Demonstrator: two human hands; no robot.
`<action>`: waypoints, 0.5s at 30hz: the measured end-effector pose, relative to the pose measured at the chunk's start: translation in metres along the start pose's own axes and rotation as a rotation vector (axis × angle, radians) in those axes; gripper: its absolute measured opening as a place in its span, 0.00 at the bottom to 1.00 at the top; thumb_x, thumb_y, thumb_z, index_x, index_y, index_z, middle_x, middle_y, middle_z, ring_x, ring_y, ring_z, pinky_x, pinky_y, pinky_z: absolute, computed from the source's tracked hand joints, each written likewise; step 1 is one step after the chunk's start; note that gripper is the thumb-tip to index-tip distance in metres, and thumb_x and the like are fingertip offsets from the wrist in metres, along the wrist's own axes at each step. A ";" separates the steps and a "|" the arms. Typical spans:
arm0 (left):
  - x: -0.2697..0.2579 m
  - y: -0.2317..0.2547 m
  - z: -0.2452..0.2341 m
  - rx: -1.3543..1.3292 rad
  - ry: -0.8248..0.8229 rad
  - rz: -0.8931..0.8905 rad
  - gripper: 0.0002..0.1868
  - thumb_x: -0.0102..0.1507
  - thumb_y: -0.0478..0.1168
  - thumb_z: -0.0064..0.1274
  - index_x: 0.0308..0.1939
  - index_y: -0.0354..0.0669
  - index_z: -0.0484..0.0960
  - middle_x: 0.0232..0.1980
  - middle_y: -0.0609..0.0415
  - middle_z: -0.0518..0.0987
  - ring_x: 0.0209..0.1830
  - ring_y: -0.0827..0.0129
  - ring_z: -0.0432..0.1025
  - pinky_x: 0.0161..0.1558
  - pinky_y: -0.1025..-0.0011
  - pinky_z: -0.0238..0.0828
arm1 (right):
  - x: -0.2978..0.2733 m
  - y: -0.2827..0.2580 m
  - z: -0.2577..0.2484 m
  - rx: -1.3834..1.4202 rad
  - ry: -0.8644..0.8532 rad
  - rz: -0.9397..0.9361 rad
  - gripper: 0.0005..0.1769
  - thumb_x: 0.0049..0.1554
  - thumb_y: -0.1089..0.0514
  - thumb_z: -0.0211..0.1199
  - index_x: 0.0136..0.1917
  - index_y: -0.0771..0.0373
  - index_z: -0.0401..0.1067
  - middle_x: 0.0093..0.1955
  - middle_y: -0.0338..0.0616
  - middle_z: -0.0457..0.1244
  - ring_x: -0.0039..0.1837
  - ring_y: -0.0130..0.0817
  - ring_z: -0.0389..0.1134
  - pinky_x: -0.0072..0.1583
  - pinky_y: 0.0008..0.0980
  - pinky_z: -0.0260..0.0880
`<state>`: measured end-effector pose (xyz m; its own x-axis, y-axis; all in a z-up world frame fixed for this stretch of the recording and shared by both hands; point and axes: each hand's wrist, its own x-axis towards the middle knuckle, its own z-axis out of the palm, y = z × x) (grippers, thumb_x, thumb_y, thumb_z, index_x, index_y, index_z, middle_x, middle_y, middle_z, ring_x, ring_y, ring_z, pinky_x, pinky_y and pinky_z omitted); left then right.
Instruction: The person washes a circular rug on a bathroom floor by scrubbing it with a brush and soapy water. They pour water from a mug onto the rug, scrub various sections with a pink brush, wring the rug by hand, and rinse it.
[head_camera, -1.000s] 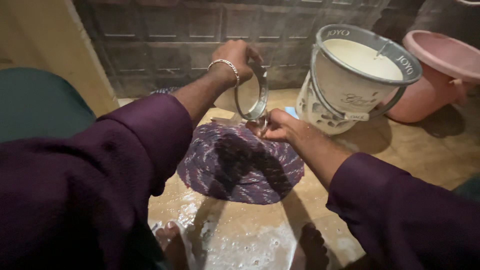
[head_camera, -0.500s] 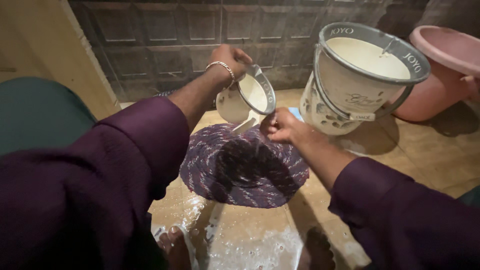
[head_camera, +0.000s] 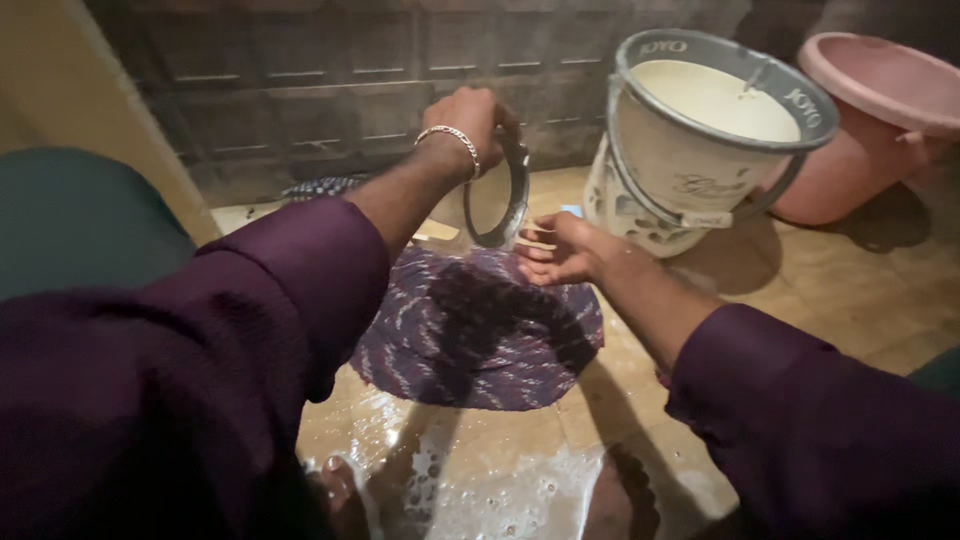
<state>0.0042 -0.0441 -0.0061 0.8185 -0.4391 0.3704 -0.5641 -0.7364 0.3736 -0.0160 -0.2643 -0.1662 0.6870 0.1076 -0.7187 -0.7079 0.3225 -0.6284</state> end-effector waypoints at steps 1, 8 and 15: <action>0.004 0.006 0.002 0.017 -0.027 0.001 0.16 0.55 0.38 0.64 0.44 0.66 0.90 0.48 0.53 0.86 0.48 0.56 0.80 0.52 0.61 0.76 | 0.008 0.000 -0.006 0.024 -0.110 -0.029 0.14 0.67 0.50 0.45 0.47 0.58 0.68 0.43 0.44 0.60 0.44 0.39 0.64 0.42 0.47 0.69; 0.029 0.009 0.018 -0.133 0.046 -0.100 0.21 0.54 0.33 0.61 0.45 0.69 0.90 0.48 0.55 0.85 0.48 0.59 0.79 0.49 0.62 0.77 | 0.042 -0.007 -0.030 0.197 -0.192 -0.075 0.15 0.60 0.56 0.47 0.30 0.53 0.58 0.24 0.33 0.51 0.24 0.28 0.49 0.26 0.34 0.52; 0.039 -0.023 0.021 -0.727 -0.101 -0.403 0.27 0.51 0.19 0.54 0.45 0.52 0.91 0.44 0.52 0.88 0.29 0.71 0.77 0.24 0.67 0.68 | -0.027 -0.020 -0.059 0.067 -0.399 -0.048 0.17 0.67 0.56 0.46 0.36 0.59 0.62 0.29 0.38 0.57 0.29 0.30 0.55 0.33 0.31 0.61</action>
<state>0.0508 -0.0549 -0.0177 0.9589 -0.2824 0.0260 -0.1274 -0.3470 0.9292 -0.0301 -0.3293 -0.1518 0.7382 0.4430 -0.5088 -0.6702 0.3951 -0.6283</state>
